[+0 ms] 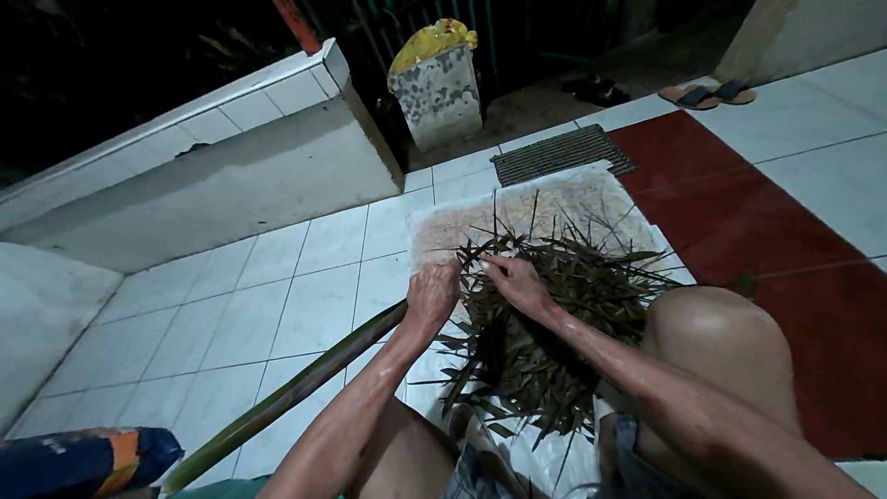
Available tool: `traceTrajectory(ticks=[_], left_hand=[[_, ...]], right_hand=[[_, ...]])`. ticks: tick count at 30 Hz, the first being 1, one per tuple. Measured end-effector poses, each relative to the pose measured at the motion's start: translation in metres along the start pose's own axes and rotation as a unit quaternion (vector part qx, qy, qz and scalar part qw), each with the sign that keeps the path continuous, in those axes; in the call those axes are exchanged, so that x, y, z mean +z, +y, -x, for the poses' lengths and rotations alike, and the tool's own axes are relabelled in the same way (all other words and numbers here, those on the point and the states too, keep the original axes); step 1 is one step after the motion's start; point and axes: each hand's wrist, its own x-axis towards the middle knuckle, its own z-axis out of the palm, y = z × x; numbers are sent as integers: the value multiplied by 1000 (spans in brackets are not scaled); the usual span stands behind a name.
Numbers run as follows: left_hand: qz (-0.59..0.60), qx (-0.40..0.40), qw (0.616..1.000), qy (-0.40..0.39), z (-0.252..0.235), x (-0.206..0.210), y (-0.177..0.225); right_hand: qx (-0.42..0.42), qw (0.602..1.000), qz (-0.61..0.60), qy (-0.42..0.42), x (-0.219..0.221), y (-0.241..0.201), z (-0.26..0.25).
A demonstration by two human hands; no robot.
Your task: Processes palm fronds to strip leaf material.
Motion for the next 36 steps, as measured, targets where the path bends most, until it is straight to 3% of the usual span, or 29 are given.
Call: traceTrajectory(ticks=[24,33,36], left_hand=[[20,4,999,-31,9,-4,1],[25,18,999,-24,12,-3,-2],[22,18,999,-26,15,-6,-4]], right_hand=[[41,997,73,9,-8,16,-2],[68,992,94,40,-19,26,-6],[100,986,100,86,-31,37,-11]])
